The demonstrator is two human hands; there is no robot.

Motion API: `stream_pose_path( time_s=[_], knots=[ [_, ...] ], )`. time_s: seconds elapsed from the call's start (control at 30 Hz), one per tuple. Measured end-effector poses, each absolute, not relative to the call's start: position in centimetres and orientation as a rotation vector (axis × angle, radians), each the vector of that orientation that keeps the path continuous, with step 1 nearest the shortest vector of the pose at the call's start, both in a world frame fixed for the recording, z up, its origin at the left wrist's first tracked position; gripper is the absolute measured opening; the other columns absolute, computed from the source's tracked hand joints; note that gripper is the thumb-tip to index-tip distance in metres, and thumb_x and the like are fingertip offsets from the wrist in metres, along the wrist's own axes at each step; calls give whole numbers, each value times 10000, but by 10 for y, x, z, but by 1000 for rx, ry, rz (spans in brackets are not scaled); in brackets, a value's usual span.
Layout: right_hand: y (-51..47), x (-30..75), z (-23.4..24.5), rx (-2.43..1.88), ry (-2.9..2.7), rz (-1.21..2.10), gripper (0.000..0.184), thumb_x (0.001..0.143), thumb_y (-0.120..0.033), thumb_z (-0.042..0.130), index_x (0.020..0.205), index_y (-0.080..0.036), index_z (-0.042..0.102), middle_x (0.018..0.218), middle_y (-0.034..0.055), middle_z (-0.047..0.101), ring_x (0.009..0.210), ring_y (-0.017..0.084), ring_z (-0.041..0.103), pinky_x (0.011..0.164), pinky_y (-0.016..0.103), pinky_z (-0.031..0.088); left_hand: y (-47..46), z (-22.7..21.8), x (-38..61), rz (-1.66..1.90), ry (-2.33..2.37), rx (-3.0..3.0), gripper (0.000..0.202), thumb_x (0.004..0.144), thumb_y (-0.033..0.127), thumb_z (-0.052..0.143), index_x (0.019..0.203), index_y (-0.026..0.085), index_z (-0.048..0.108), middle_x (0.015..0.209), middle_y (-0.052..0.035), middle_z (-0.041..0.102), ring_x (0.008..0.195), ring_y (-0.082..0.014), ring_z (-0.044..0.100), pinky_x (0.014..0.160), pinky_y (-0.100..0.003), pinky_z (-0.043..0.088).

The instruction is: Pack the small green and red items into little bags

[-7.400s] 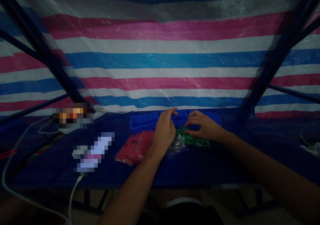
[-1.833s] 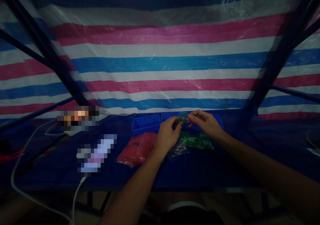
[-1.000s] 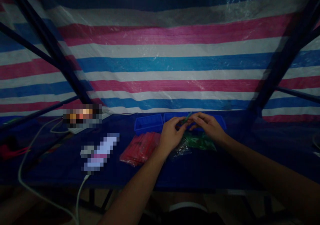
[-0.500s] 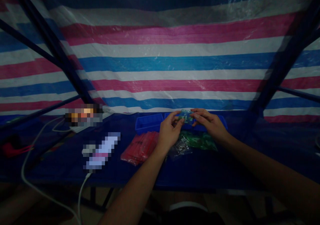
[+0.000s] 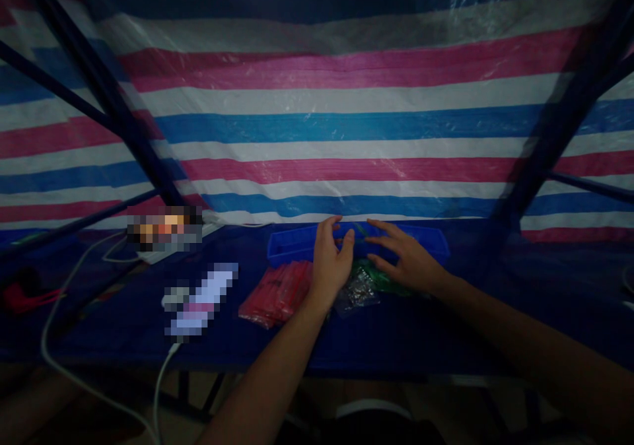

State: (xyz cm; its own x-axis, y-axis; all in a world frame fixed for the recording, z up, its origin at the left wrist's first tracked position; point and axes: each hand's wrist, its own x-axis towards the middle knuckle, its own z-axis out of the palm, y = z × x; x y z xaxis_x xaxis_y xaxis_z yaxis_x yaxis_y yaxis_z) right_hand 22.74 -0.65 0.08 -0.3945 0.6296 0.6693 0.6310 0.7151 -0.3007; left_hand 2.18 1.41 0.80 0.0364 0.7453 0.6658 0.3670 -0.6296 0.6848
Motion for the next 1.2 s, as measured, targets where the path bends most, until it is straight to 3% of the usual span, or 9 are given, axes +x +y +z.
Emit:
stream_pose_path(
  time_s=[0.1, 0.23, 0.43, 0.83, 1.0, 1.2],
  knots=[
    [-6, 227, 0, -906, -2176, -35, 271, 957, -318, 645, 1211, -243, 703, 1496, 113, 562, 1409, 304, 500, 1169, 555, 422, 13, 11, 19, 1699, 1176, 2034, 333, 1014, 340, 566, 1335, 253, 544, 1390, -113, 556, 1336, -260, 500, 1061, -443, 484],
    [-12, 226, 8, -812, -2218, 57, 248, 942, -308, 669, 1180, -248, 706, 1197, 92, 733, 1225, 283, 628, 1096, 538, 483, 10, 14, 19, 1709, 1164, 2050, 289, 1033, 344, 527, 1305, 253, 565, 1357, -100, 583, 1305, -248, 511, 1091, -438, 450],
    [-22, 214, 6, -690, -2430, 343, 386, 896, -308, 733, 1277, -257, 689, 1325, 111, 680, 1275, 288, 603, 1115, 488, 471, 5, 18, 22, 1625, 1144, 2115, 275, 1041, 339, 508, 1283, 239, 593, 1337, -97, 604, 1282, -243, 518, 1100, -424, 436],
    [-14, 214, -4, -809, -2315, 318, 188, 929, -169, 639, 1070, -241, 741, 1035, 74, 753, 1016, 250, 684, 925, 428, 539, 6, 18, 22, 1589, 1140, 2130, 241, 1037, 332, 519, 1233, 233, 619, 1304, -95, 632, 1256, -241, 549, 1064, -411, 463],
    [-12, 216, 2, -950, -1984, 424, 121, 921, -289, 680, 1017, -244, 736, 1019, 50, 772, 972, 244, 720, 925, 430, 552, 4, 21, 23, 1532, 1078, 2132, 223, 1034, 340, 528, 1176, 225, 655, 1234, -92, 668, 1209, -238, 598, 1034, -402, 491],
    [-1, 227, 4, -919, -1469, 715, 273, 840, -434, 784, 987, -222, 697, 947, 62, 765, 894, 234, 744, 856, 392, 601, -2, 20, 30, 1328, 976, 2085, 282, 951, 404, 666, 1181, 241, 670, 1166, -65, 739, 1075, -231, 701, 924, -364, 565]
  ],
)
